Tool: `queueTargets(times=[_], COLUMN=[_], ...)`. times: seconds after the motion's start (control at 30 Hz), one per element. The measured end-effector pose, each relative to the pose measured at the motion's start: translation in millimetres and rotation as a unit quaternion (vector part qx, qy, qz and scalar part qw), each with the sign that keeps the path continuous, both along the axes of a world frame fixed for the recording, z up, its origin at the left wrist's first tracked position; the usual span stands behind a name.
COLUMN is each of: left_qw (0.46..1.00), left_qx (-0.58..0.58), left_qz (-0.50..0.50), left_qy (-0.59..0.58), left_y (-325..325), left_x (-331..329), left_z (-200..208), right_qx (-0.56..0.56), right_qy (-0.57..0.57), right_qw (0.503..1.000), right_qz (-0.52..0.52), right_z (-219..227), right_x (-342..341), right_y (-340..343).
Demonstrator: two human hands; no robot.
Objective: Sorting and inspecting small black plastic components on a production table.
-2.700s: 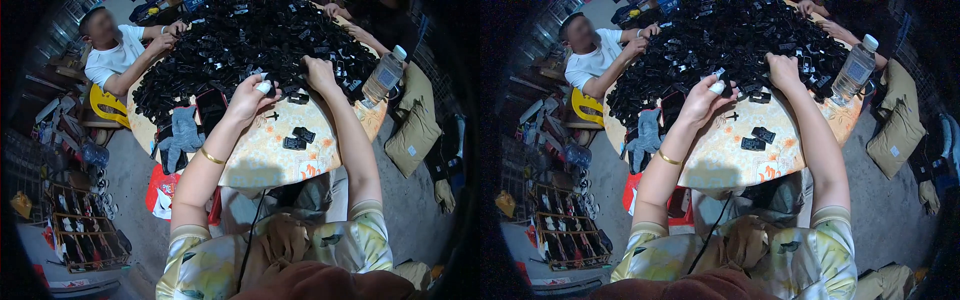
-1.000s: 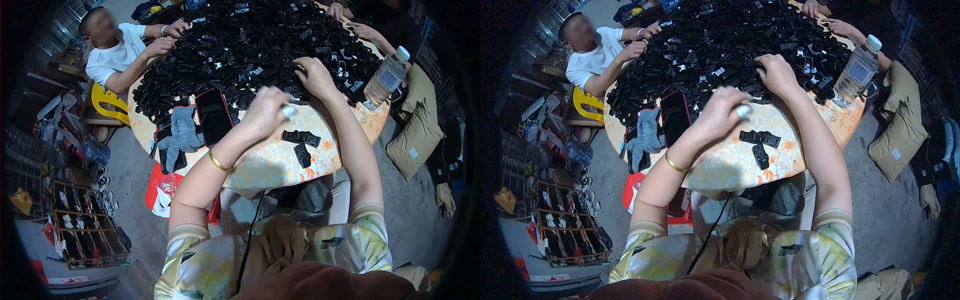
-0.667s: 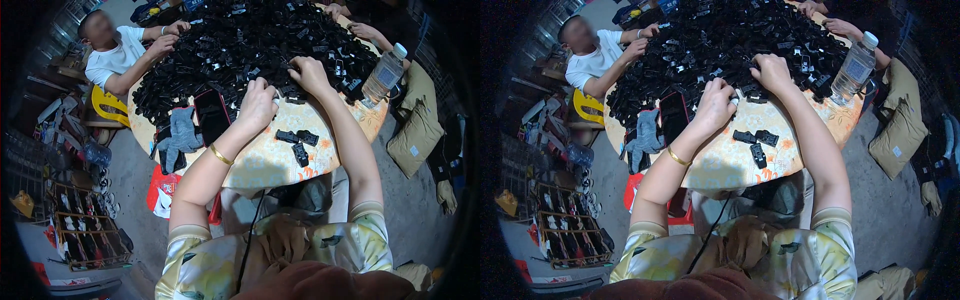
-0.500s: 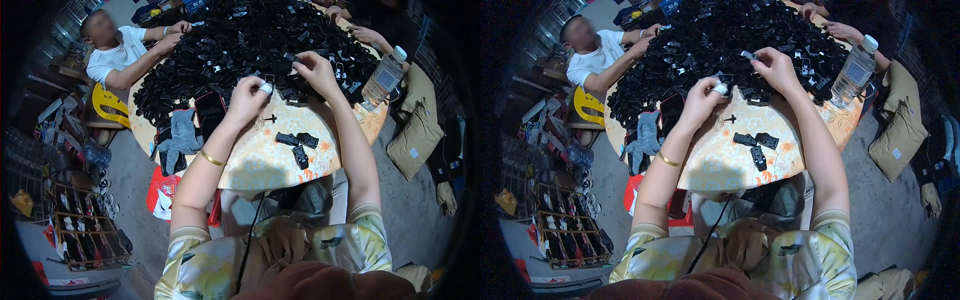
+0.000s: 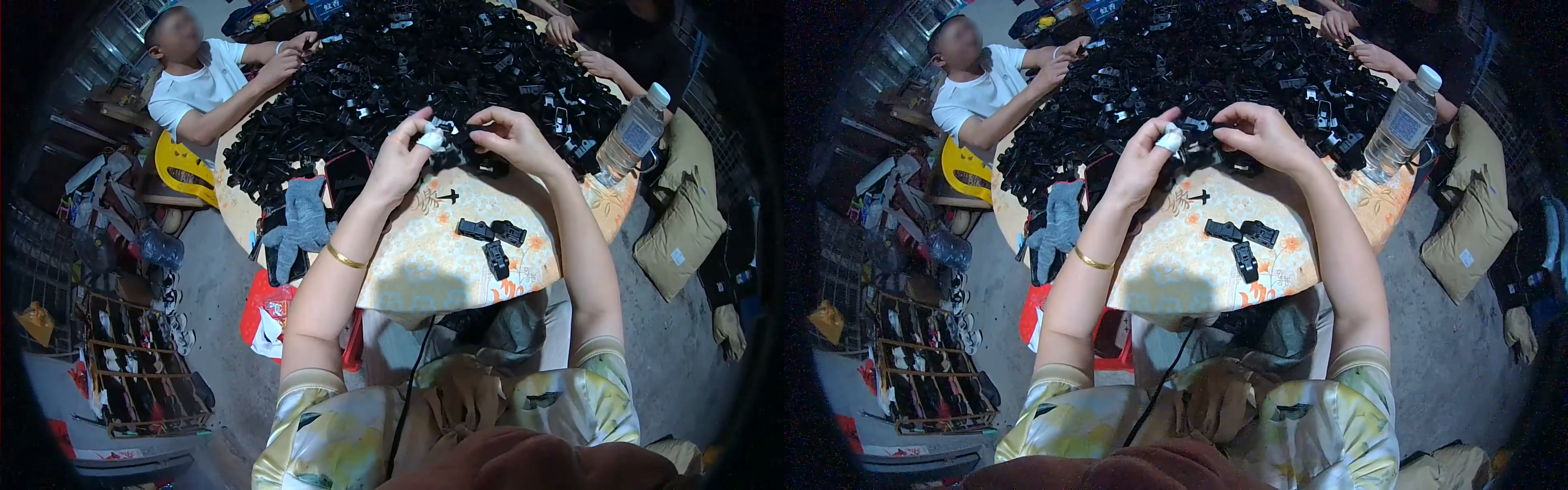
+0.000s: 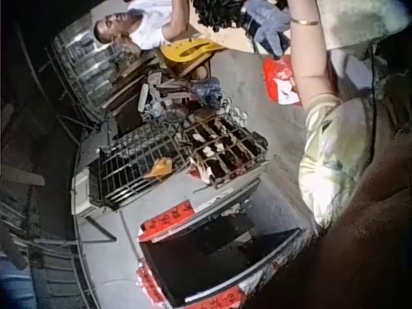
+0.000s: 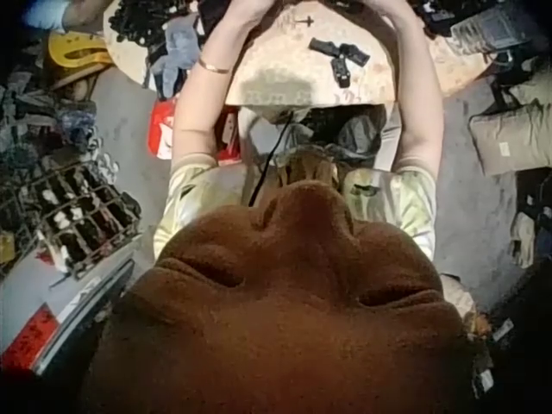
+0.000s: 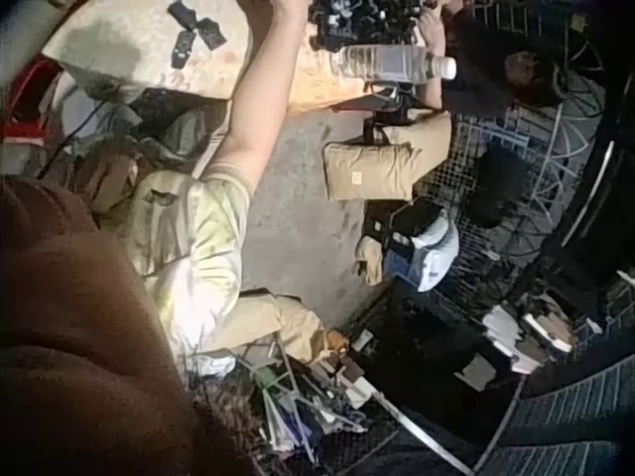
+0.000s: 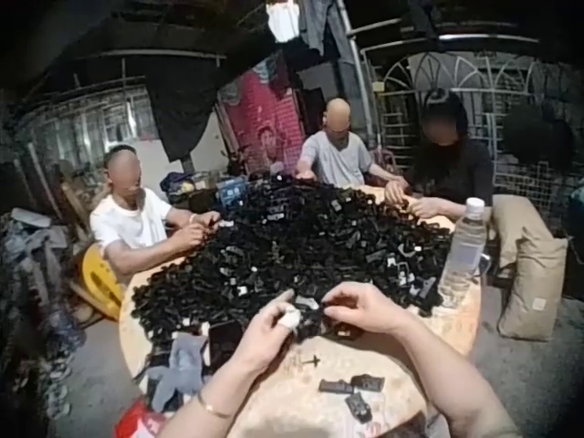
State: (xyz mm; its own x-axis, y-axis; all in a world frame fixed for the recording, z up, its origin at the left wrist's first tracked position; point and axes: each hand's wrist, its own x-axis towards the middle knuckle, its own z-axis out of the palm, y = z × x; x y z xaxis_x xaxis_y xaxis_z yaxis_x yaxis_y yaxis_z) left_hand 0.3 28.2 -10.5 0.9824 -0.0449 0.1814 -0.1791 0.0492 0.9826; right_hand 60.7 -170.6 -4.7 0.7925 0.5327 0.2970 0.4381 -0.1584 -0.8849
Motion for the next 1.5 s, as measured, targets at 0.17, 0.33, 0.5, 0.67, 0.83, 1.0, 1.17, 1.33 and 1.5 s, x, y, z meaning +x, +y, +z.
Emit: queueTargets(times=[0.17, 0.33, 0.5, 0.67, 0.83, 1.0, 1.17, 1.33, 1.5], left_qw=[0.979, 0.97, 0.998, 0.982, 0.925, 0.982, 0.985, 0.971, 0.968], left_qx=[-0.157, -0.202, 0.021, 0.176, 0.346, 0.178, -0.122, -0.187, -0.213], left_qz=[-0.068, -0.104, 0.005, -0.033, 0.021, -0.024, -0.108, -0.123, -0.101], left_qy=[0.114, 0.089, -0.066, -0.052, -0.153, -0.057, 0.049, 0.077, 0.082], left_y=[-1.8, 0.1, -4.4, -8.1, -14.0, -5.4, 4.0, 1.7, -3.4], left_x=[-3.2, -7.8, -4.4, -13.3, -16.6, -10.2, 0.2, -1.6, -3.7], left_z=[6.2, 4.6, 4.8, 8.0, 6.2, 1.1, -4.7, -5.7, -2.3], right_qx=[0.045, 0.074, 0.12, 0.133, 0.053, 0.096, 0.119, 0.113, 0.139], right_qy=[0.048, 0.084, 0.088, 0.077, 0.095, 0.083, 0.075, 0.053, 0.019], right_qw=[0.996, 0.989, 0.988, 0.986, 0.992, 0.991, 0.99, 0.992, 0.989], right_qz=[0.061, 0.095, 0.049, 0.068, 0.057, 0.038, 0.029, 0.028, 0.056], right_z=[3.8, 7.9, 7.2, 5.4, -2.7, -3.3, -4.3, 0.8, 1.2], right_x=[-13.8, -19.4, -13.3, -17.6, -11.4, -12.4, -13.2, -16.9, -15.5], right_y=[7.6, 12.2, 5.2, 12.8, 12.5, 14.7, 16.6, 14.7, 12.4])
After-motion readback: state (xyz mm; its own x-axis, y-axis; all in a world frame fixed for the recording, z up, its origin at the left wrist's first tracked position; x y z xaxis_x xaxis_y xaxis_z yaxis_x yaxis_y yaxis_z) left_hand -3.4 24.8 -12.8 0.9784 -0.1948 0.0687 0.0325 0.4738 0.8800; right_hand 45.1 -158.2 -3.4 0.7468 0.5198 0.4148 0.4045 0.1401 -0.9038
